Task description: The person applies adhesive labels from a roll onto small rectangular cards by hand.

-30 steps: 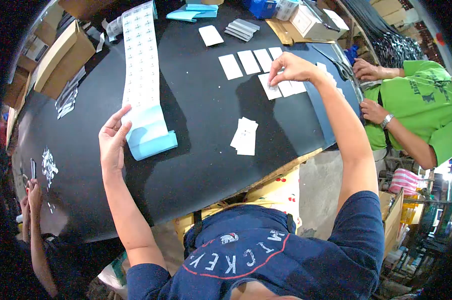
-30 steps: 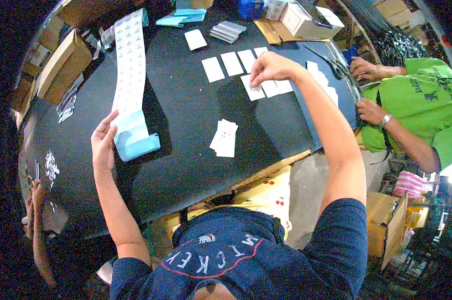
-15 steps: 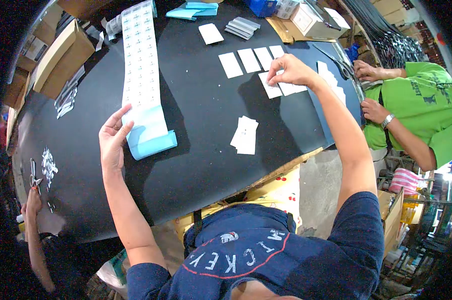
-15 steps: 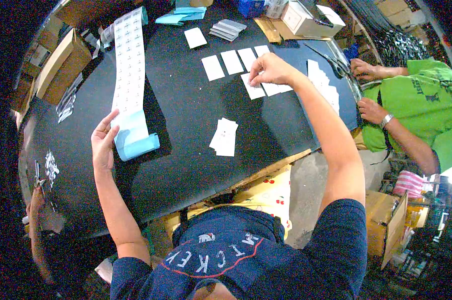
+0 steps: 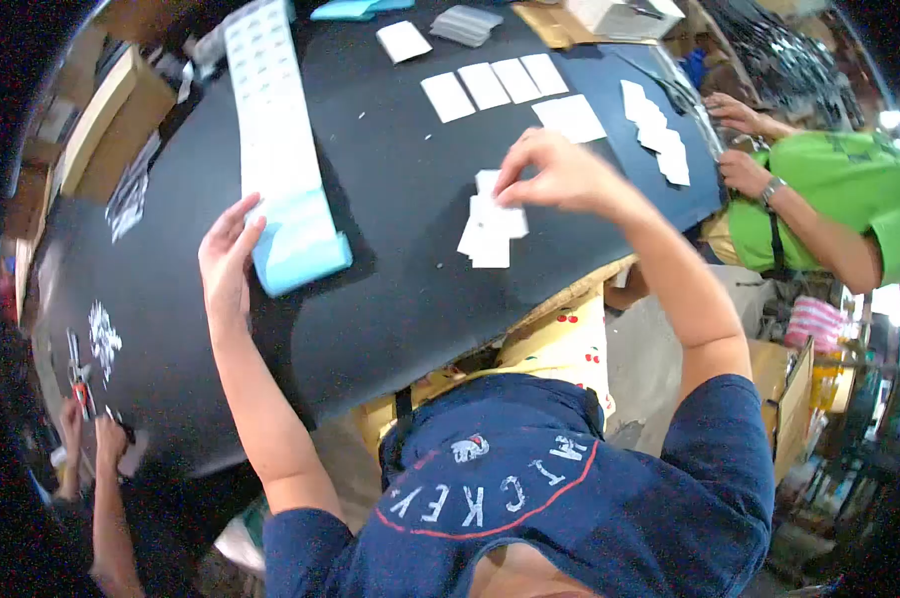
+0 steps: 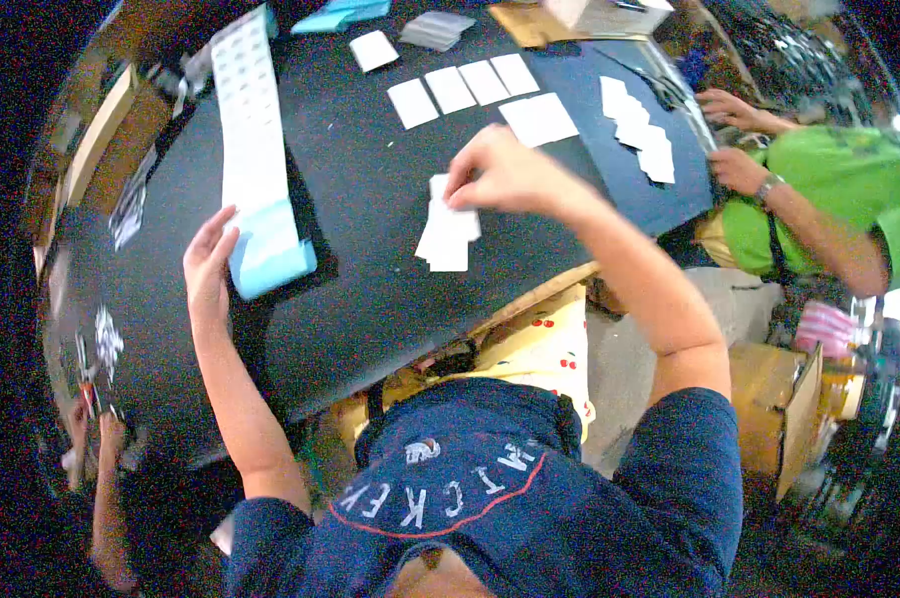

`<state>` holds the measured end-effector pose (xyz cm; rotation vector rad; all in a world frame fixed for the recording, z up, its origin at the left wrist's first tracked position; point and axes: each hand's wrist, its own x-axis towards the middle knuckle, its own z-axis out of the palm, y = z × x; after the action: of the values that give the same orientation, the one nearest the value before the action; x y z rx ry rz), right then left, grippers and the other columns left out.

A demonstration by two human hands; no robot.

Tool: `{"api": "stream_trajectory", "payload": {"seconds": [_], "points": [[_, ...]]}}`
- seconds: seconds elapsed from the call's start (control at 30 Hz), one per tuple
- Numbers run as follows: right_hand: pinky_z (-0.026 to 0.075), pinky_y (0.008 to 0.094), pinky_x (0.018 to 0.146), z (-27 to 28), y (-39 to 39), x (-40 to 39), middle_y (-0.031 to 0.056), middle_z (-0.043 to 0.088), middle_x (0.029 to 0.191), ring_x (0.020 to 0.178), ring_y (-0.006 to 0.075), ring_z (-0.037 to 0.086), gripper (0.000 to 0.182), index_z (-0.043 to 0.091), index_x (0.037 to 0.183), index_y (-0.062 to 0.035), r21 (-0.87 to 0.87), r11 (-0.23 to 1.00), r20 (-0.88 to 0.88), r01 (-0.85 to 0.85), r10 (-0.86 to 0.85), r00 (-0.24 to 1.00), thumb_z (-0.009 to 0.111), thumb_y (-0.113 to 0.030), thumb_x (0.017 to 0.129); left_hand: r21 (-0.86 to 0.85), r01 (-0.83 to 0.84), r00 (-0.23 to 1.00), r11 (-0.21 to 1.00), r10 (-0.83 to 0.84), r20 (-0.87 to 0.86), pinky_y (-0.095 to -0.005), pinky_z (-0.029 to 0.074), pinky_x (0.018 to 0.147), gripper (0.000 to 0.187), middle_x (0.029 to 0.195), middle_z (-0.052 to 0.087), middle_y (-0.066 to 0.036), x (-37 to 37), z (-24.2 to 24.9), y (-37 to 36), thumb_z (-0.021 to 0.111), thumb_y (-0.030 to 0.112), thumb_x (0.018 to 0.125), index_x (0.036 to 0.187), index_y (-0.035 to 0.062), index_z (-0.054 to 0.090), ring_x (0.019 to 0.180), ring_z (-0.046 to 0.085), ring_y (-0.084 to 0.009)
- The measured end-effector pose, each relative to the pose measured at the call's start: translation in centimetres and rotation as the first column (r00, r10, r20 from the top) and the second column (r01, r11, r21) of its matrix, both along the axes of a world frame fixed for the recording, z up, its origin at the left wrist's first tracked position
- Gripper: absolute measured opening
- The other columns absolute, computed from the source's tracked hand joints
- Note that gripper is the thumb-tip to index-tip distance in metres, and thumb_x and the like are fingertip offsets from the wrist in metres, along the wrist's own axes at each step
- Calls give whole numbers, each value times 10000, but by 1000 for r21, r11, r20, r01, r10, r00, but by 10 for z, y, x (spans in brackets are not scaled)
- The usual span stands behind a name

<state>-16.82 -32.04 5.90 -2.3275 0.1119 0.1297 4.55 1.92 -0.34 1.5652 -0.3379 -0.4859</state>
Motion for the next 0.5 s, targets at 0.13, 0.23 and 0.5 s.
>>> {"api": "stream_trajectory", "payload": {"seconds": [0.13,0.23,0.5], "points": [[490,375,776,-42,28,-14,71,687,762,835,254,609,120,736,735,-80,-156,977,145,144,-121,982,755,-131,628,80,-14,996,997,7,87,-305,457,945,375,1209,604,-178,3,-12,-3,653,36,866,1204,-98,563,1083,589,-212],[405,378,847,-49,46,-26,17,647,748,903,229,543,97,722,713,-92,-175,947,329,270,-202,922,765,-130,634,23,15,994,1000,-17,109,-290,476,908,361,1151,625,-155,0,-5,-5,646,40,881,1208,-91,566,1015,611,-192],[338,404,804,-62,56,-27,8,608,728,928,246,479,111,721,682,-137,-185,913,417,364,-263,870,774,-210,618,-5,47,999,999,-47,-6,-243,495,845,361,1106,636,-141,2,-6,-1,640,39,891,1225,-75,564,970,615,-143]]}}
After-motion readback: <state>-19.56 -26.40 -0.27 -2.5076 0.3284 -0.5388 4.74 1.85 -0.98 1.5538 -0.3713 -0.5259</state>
